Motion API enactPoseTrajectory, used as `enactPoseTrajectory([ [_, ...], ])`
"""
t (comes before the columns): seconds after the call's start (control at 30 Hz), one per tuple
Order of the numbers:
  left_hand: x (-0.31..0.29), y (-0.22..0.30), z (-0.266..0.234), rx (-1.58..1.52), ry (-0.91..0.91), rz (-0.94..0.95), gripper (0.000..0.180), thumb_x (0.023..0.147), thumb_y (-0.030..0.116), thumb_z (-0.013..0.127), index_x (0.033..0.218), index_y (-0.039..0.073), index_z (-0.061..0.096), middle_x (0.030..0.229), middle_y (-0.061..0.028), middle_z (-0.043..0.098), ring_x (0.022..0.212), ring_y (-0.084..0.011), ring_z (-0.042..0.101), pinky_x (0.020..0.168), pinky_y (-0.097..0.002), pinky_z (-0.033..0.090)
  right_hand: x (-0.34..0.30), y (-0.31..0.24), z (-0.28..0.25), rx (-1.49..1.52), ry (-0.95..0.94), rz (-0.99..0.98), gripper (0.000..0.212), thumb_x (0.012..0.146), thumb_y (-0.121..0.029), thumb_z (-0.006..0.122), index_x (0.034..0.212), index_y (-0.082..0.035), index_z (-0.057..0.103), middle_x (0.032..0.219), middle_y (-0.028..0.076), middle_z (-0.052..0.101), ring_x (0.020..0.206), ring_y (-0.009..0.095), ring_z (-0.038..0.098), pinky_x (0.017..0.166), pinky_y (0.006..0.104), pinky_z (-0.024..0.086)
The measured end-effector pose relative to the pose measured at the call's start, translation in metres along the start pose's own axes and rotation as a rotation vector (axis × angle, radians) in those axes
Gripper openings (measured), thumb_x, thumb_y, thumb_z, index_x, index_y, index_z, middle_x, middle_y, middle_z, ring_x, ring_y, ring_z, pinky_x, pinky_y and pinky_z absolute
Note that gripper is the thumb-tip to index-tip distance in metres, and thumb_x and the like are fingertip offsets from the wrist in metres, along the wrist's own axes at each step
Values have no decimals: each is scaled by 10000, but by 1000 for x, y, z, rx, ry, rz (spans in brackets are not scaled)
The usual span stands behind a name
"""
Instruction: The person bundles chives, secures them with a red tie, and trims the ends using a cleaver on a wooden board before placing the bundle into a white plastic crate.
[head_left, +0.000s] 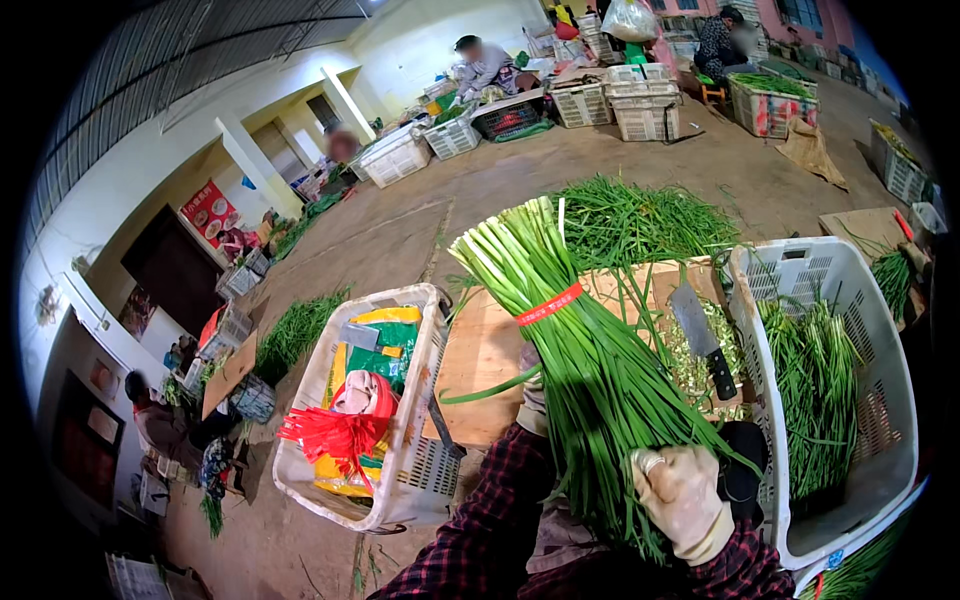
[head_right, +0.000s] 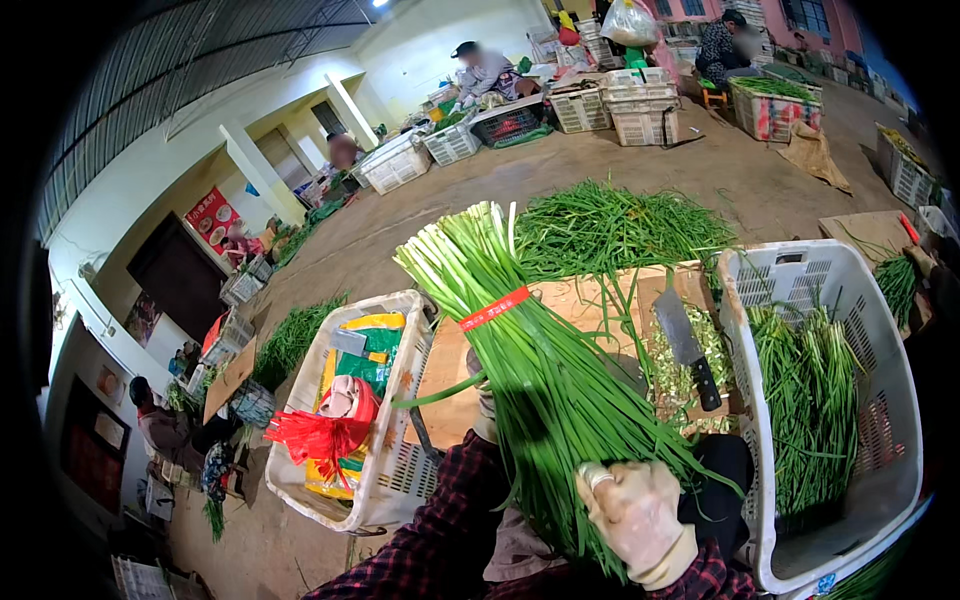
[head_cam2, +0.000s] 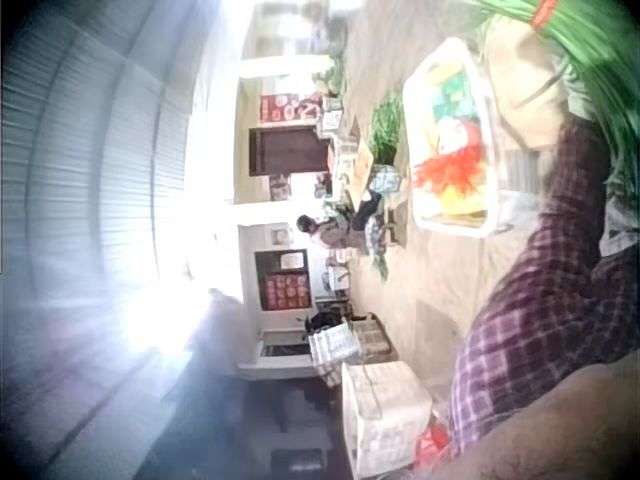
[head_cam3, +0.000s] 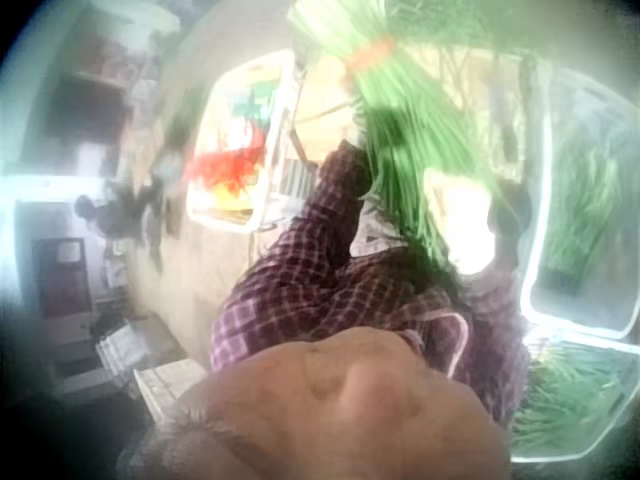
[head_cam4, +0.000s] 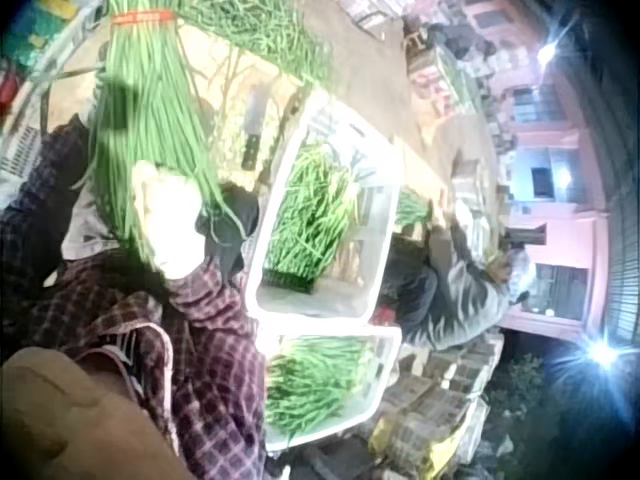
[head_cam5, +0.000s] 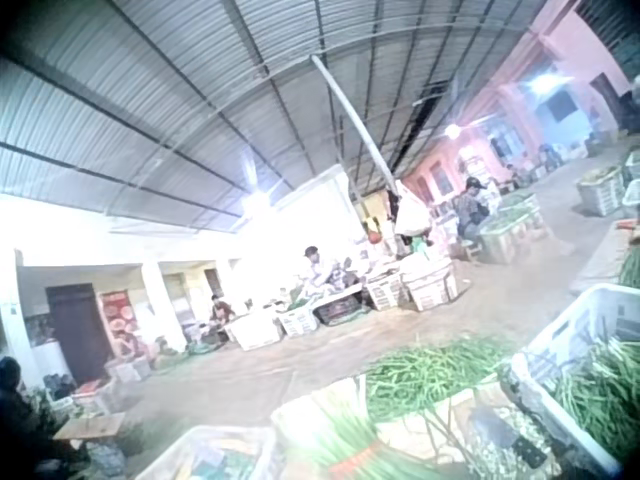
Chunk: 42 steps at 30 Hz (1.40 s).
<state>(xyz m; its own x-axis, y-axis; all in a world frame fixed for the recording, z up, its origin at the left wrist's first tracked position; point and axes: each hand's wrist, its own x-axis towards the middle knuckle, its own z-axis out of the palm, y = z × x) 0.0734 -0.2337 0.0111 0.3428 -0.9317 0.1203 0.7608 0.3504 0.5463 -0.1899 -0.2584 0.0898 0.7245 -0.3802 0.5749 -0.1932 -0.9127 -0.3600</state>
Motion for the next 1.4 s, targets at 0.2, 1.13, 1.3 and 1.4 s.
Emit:
enactPoseTrajectory([
  [0.2, 0, 9, 14, 22, -11, -5, 762, 780, 291, 716, 1393, 15, 357, 1337, -165, 489, 1187, -301, 520, 1012, -441, 455, -76, 27, -7, -64, -663, 98, 223, 849, -261, 628, 760, -56, 633, 663, 96, 582, 625, 285, 586, 574, 415, 433],
  [1.13, -4, 46, -4, 202, 152, 147, 874, 731, 180, 781, 1436, 35, 285, 1358, -140, 454, 1216, -256, 480, 1027, -399, 431, 115, 62, 11, 742, -254, 145, 597, 906, -503, 554, 1269, -29, 553, 1130, 203, 638, 1036, 309, 619, 869, 381, 494],
  [1.3, -3, 116, 48, 402, 165, 397, 898, 722, 160, 793, 1444, 38, 273, 1362, -136, 448, 1221, -248, 473, 1030, -392, 427, 6, 83, 13, 440, -588, 463, 422, 838, -327, 674, 1118, -14, 626, 870, 214, 676, 847, 385, 654, 798, 432, 508],
  [1.4, 15, 100, 66, 471, 127, 471, 912, 717, 148, 800, 1448, 40, 265, 1364, -133, 444, 1224, -243, 468, 1032, -387, 425, -54, 129, -6, -27, -659, 557, 439, 809, -281, 675, 1146, -5, 618, 860, 243, 657, 837, 418, 635, 770, 453, 507],
])
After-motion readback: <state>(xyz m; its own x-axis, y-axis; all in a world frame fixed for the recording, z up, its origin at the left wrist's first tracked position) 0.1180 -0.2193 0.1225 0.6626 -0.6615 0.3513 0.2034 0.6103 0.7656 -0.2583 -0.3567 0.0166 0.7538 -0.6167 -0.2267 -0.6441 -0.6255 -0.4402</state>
